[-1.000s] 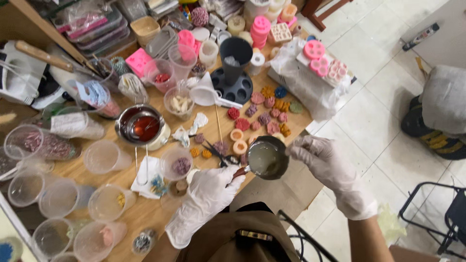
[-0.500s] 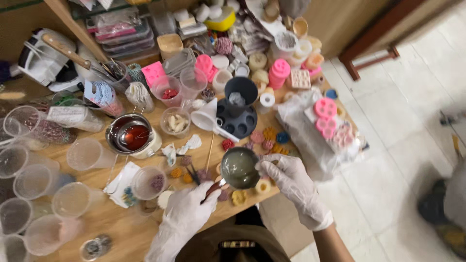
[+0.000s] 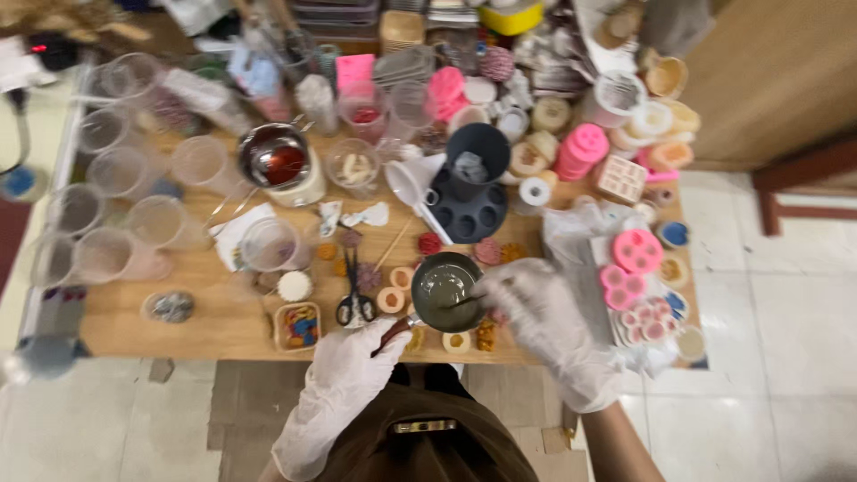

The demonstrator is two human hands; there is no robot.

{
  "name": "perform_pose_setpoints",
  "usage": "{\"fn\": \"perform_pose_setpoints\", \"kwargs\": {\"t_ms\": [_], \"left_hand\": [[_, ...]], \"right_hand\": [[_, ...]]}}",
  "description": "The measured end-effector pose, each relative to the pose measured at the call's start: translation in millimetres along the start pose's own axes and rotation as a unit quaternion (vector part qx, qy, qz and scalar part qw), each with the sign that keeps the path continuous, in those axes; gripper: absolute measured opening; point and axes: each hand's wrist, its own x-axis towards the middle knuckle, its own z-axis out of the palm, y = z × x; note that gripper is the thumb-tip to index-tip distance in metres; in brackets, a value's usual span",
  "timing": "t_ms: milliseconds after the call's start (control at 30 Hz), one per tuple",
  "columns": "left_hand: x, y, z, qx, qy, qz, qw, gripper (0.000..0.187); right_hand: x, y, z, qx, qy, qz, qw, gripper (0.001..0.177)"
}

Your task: The person stirs a liquid mixture in a small metal pot and applies heat to the pot using a heat gun held in their gloved hands. They move to another part of the table to select and place small decorative items into small molds before returning to the heating station.

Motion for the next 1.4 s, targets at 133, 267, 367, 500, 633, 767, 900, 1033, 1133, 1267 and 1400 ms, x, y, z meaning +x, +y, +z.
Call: {"fn": "perform_pose_setpoints", "kwargs": {"t_ms": [133, 267, 367, 500, 633, 767, 900, 1033, 1133, 1267, 1400], "left_hand": [[-11.4, 2.3, -2.2, -0.029, 0.028, -0.072, 0.997, 0.029], [-24.5, -3.4, -12.0, -0.032, -0.009, -0.189, 0.981, 0.029], [-35.3, -20.8, -27.3, -0.043, 0.090, -0.168, 0.981, 0.028], [-57.7, -52.9, -62.4, -0.138, 0.184, -0.212, 0.950, 0.031], [-78.9, -79.5, -110.0, -0.154, 0.236, -0.329, 0.901, 0.030], [-98.9, -103.2, -147.3, -0.133, 0.263, -0.404, 0.866, 0.030], [-119.1, -130.5, -169.1, -0.139, 0.295, -0.402, 0.855, 0.029], [-137.7, -164.4, -183.6, -0.113, 0.262, -0.430, 0.857, 0.032], [-141.4, -189.8, -191.8, -0.095, 0.216, -0.433, 0.870, 0.032], [-123.7, -223.9, -194.6, -0.004, 0.119, -0.432, 0.894, 0.029], [-100.1, -253.2, -180.0, -0.073, 0.161, -0.235, 0.956, 0.026]], "right_hand": [[19.6, -12.1, -3.0, -0.092, 0.061, -0.176, 0.978, 0.014], [37.3, -16.1, 5.6, 0.132, -0.105, 0.071, 0.983, 0.042], [52.3, -8.1, 18.0, 0.195, -0.060, -0.004, 0.979, 0.046], [61.1, 21.3, 68.8, 0.172, 0.036, 0.025, 0.984, 0.028], [91.1, 54.5, 183.3, 0.050, -0.118, -0.004, 0.992, 0.032], [133.5, 60.8, 298.6, -0.233, -0.202, -0.010, 0.951, 0.045], [164.5, 61.4, 366.0, -0.306, -0.201, -0.019, 0.931, 0.060], [164.9, 42.9, 391.3, -0.274, -0.220, 0.112, 0.929, 0.041], [152.8, 30.8, 396.0, -0.371, -0.257, 0.045, 0.891, 0.044], [146.9, 28.4, 392.6, -0.262, -0.063, 0.169, 0.948, 0.053], [150.6, 43.9, 368.4, -0.290, -0.042, 0.158, 0.943, 0.065]]}}
